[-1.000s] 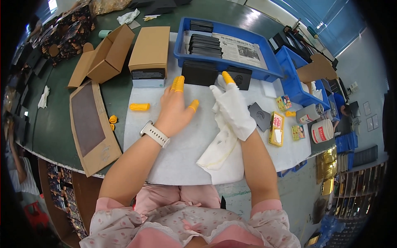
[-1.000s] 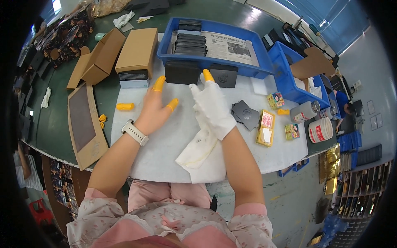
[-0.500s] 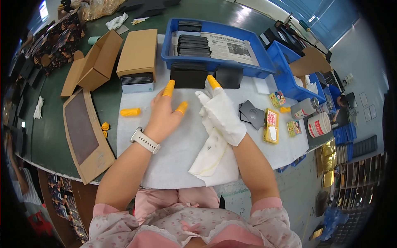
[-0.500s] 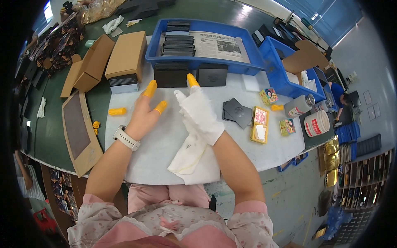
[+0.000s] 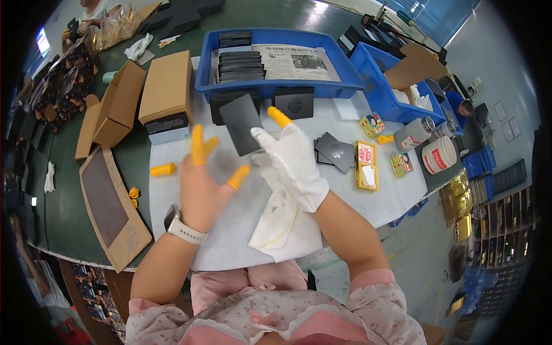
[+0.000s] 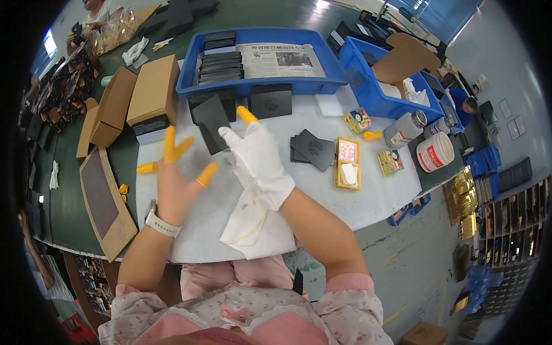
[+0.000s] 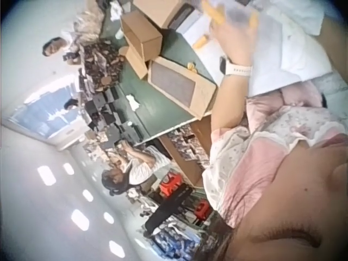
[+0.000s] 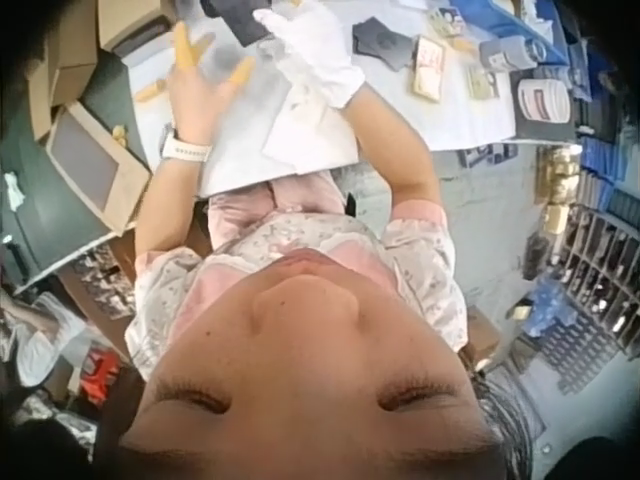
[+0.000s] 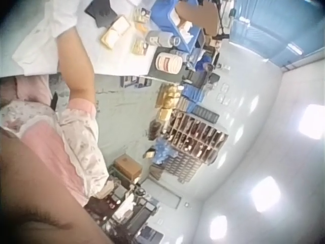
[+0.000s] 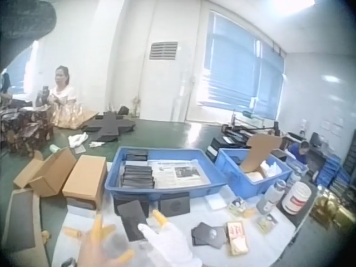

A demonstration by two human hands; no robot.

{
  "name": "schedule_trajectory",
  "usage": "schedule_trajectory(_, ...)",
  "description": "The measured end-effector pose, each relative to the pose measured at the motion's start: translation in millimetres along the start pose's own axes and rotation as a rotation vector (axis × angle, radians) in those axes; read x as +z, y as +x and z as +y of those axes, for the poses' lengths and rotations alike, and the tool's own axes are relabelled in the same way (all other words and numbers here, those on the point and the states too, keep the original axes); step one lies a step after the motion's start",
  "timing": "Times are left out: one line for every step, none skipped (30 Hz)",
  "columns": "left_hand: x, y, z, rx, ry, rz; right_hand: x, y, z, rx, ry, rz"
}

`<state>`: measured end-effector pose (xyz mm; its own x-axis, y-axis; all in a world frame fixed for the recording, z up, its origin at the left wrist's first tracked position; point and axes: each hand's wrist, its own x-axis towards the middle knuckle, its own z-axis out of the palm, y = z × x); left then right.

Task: The person cleans a metal component casing with a cleaning cloth and cleaning fluid.

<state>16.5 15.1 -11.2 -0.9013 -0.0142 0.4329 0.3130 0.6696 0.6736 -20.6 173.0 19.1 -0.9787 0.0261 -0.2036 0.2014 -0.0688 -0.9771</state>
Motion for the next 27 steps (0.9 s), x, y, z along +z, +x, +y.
schedule_trajectory(1, -4, 5, 0.021, 0.002, -0.081, 1, -2, 3, -0.001, 0.001, -0.001)
schedule_trajectory(3, -4, 11, 0.010, -0.049, -0.094, 1, -5, 8, -0.029, 0.022, -0.107)
schedule_trajectory(2, -3, 13, 0.005, -0.043, -0.087, 2, -5, 12, -0.058, 0.043, -0.221)
schedule_trajectory(1, 1, 13, 0.184, 0.019, -0.020, -2, -2, 14, -0.248, -0.157, -0.347)
schedule_trajectory(0, 2, 14, 0.363, 0.083, 0.046, -6, -6, 14, -0.247, -0.156, -0.357)
schedule_trajectory(-2, 1, 14, 0.316, 0.125, 0.024, 0, -18, 0, -0.274, -0.230, -0.381)
schedule_trajectory(-2, 0, 10, 0.308, 0.131, 0.026, 5, -28, -13, -0.298, -0.305, -0.399)
schedule_trajectory(-1, 0, 4, 0.271, 0.105, 0.021, 8, -31, -22, -0.261, -0.366, -0.412)
schedule_trajectory(2, 1, 2, 0.241, 0.069, 0.013, 6, -28, -16, -0.257, -0.368, -0.411)
schedule_trajectory(1, 3, 4, 0.238, 0.072, 0.014, 5, -22, -5, -0.294, -0.326, -0.333)
schedule_trajectory(-1, 6, 8, 0.174, -0.032, -0.030, 3, -19, 2, -0.329, -0.284, -0.255)
schedule_trajectory(-2, 7, 7, 0.105, -0.133, -0.073, 1, -13, 2, -0.326, -0.282, -0.264)
schedule_trajectory(-4, 8, 5, 0.098, -0.128, -0.070, -5, -4, -3, -0.241, -0.036, -0.147)
schedule_trajectory(-5, 8, 3, 0.134, -0.165, -0.063, -11, 3, -8, -0.151, 0.206, -0.028)
schedule_trajectory(-5, 7, 3, 0.170, -0.208, -0.056, -20, 9, -11, -0.147, 0.204, -0.032)
schedule_trajectory(-7, 6, 5, 0.142, -0.212, -0.088, -30, 14, -13, -0.170, 0.295, 0.055)
schedule_trajectory(-5, 5, 4, 0.137, -0.215, -0.089, -35, 16, -13, -0.193, 0.386, 0.143)
schedule_trajectory(-6, 5, 2, 0.140, -0.217, -0.098, -29, 13, -19, -0.142, 0.303, 0.097)
schedule_trajectory(-5, 5, 1, 0.145, -0.222, -0.107, -22, 8, -15, -0.139, 0.302, 0.095)
schedule_trajectory(-5, 4, 0, 0.142, -0.221, -0.106, -13, 0, -8, -0.284, -0.137, -0.045)
schedule_trajectory(-6, 2, 1, 0.178, -0.177, -0.150, -8, -6, -5, -0.418, -0.580, -0.181)
schedule_trajectory(-7, 0, 2, 0.213, -0.133, -0.193, -8, -4, -4, -0.371, -0.526, -0.142)
schedule_trajectory(-7, 1, 2, 0.211, -0.136, -0.196, -15, 5, -1, -0.357, -0.238, -0.122)
schedule_trajectory(-10, 2, 2, 0.227, -0.167, -0.211, -15, 2, -12, -0.337, -0.276, -0.002)
schedule_trajectory(-10, 4, 3, 0.249, -0.203, -0.227, -21, 0, -25, -0.319, -0.316, 0.124)
schedule_trajectory(-10, 3, 5, 0.245, -0.205, -0.224, -38, 14, -13, -0.502, -0.343, 0.133)
schedule_trajectory(-11, 3, 6, 0.236, -0.198, -0.229, -37, 14, -13, -0.500, -0.346, 0.131)
